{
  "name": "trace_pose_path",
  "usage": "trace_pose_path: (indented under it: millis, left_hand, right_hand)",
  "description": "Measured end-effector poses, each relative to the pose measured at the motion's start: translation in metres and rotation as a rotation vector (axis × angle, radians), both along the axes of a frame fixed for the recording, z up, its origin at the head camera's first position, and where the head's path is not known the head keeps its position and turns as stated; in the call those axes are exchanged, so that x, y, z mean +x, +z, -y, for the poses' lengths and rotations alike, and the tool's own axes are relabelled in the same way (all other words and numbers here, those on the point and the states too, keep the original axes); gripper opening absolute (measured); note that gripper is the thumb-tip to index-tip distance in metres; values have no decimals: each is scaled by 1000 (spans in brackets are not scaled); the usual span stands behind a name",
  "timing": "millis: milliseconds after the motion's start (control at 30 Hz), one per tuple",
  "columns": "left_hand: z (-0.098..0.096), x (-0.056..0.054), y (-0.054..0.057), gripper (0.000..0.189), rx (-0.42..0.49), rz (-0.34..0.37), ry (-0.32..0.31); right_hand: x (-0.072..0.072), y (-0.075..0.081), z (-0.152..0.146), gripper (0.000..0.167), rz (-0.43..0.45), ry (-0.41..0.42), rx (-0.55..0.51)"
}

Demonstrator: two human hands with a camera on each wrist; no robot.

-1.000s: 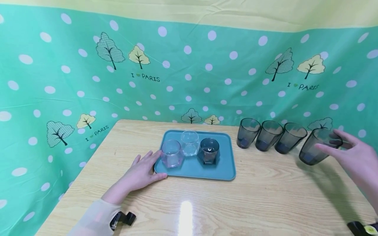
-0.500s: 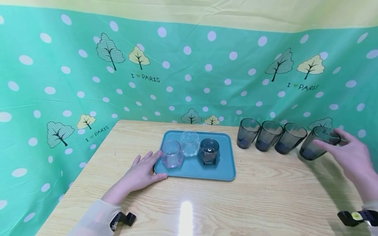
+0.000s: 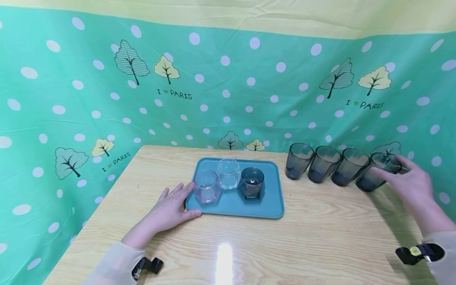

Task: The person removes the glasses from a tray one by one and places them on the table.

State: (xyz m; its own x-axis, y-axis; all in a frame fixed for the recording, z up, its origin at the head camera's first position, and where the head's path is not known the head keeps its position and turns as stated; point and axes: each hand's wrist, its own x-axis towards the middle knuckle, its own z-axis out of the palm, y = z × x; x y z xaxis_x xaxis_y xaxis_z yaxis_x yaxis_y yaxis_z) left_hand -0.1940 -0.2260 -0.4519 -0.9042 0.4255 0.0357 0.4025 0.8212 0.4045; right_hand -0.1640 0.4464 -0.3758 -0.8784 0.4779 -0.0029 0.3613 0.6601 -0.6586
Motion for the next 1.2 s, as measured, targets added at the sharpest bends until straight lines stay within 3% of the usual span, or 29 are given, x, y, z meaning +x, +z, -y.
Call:
trace_pose_path:
  millis: [367,733,1200]
  left_hand:
    - [0,0,-2,106,-4,1,1]
    - [0,0,0,105,-2,0,-1]
    - [1,-1,-4,106,-3,-3,-4]
  right_hand:
    - [-7,-3,0,115,1,-33,3]
    - [-9,-6,3,110,-44,41,-40]
    - [-7,-6,0,122,-34,67,-107]
